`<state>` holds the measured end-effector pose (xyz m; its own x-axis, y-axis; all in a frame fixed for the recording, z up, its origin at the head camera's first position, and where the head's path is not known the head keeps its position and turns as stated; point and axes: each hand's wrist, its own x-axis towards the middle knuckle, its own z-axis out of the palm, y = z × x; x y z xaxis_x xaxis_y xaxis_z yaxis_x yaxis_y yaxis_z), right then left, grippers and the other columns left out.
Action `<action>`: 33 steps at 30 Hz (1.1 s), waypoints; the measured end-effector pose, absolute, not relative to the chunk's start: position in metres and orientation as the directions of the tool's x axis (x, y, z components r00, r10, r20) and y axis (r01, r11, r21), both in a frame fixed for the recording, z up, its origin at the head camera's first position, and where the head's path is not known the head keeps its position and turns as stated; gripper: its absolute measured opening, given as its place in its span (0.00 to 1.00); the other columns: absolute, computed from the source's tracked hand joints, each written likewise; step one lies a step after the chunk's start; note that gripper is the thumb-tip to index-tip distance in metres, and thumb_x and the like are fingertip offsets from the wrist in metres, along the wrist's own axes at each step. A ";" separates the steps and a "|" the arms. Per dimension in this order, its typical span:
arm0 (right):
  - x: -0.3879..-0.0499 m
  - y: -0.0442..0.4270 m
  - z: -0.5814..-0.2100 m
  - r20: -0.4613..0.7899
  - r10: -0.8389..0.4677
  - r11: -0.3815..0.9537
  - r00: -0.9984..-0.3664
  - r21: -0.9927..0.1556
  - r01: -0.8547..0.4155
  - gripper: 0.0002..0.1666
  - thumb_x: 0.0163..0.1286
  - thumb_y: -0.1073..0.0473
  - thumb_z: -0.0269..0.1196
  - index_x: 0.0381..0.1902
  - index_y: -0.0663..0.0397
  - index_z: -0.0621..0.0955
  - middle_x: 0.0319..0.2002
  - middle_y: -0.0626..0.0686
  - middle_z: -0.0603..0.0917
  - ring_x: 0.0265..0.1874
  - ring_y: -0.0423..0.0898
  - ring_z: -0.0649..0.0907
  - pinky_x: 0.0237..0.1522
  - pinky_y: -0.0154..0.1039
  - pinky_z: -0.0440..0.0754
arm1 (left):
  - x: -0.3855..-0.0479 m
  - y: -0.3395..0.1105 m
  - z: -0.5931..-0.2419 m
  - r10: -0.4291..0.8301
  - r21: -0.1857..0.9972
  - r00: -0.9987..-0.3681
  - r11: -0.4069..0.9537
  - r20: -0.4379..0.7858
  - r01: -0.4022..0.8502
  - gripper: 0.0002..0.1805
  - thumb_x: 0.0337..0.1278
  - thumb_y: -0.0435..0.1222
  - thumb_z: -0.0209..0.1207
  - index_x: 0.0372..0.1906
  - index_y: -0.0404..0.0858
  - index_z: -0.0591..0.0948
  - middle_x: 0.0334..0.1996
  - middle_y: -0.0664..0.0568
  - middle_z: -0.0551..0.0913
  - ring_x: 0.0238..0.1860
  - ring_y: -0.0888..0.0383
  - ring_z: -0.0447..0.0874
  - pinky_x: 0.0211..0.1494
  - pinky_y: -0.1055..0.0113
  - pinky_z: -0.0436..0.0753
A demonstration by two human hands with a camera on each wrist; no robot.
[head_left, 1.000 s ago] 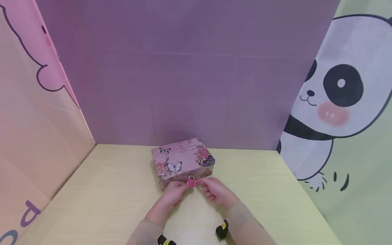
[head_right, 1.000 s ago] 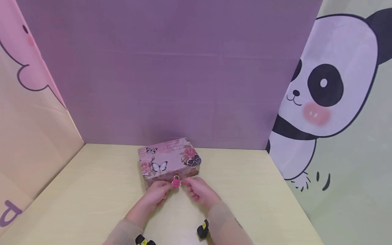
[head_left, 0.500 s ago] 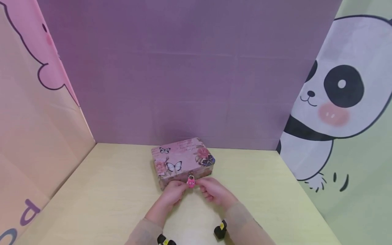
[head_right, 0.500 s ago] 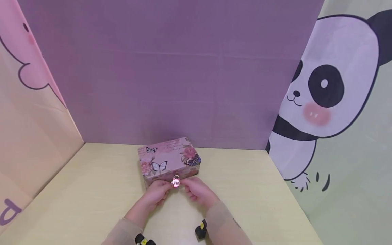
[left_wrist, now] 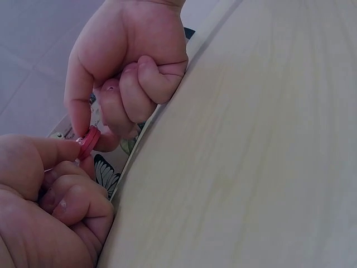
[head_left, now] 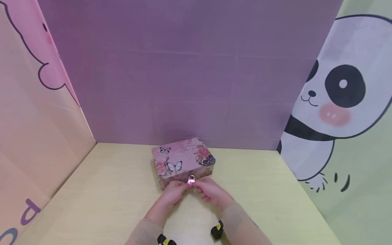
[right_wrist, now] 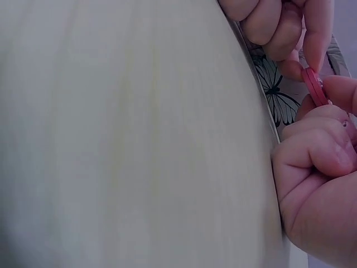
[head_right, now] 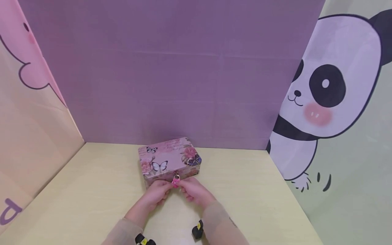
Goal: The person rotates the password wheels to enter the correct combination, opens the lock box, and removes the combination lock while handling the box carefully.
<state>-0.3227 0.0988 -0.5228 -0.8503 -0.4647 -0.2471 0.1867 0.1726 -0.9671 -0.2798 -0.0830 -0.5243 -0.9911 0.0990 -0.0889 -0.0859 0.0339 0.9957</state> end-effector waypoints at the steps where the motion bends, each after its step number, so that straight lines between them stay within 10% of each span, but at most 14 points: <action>1: -0.323 0.098 -0.523 -0.248 -0.465 0.175 -0.850 -0.967 0.186 0.16 0.72 0.50 0.63 0.30 0.55 0.76 0.16 0.44 0.62 0.12 0.38 0.58 0.14 0.32 0.54 | -0.280 -0.083 -0.524 0.100 0.996 -0.991 0.032 -0.090 -0.087 0.12 0.63 0.35 0.62 0.31 0.29 0.81 0.14 0.61 0.64 0.12 0.66 0.57 0.15 0.72 0.59; 33: -0.324 0.096 -0.525 -0.267 -0.451 0.185 -0.852 -0.961 0.203 0.15 0.75 0.51 0.59 0.32 0.54 0.78 0.17 0.43 0.63 0.12 0.38 0.58 0.13 0.32 0.54 | -0.278 -0.083 -0.522 0.113 0.994 -0.989 0.074 -0.090 -0.082 0.17 0.64 0.37 0.61 0.20 0.42 0.71 0.12 0.62 0.62 0.11 0.65 0.56 0.14 0.72 0.57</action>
<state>-0.3241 0.0958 -0.5245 -0.8517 -0.4510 -0.2669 0.2034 0.1850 -0.9615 -0.2785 -0.0826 -0.5224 -0.9895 0.1130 -0.0902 -0.0822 0.0736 0.9939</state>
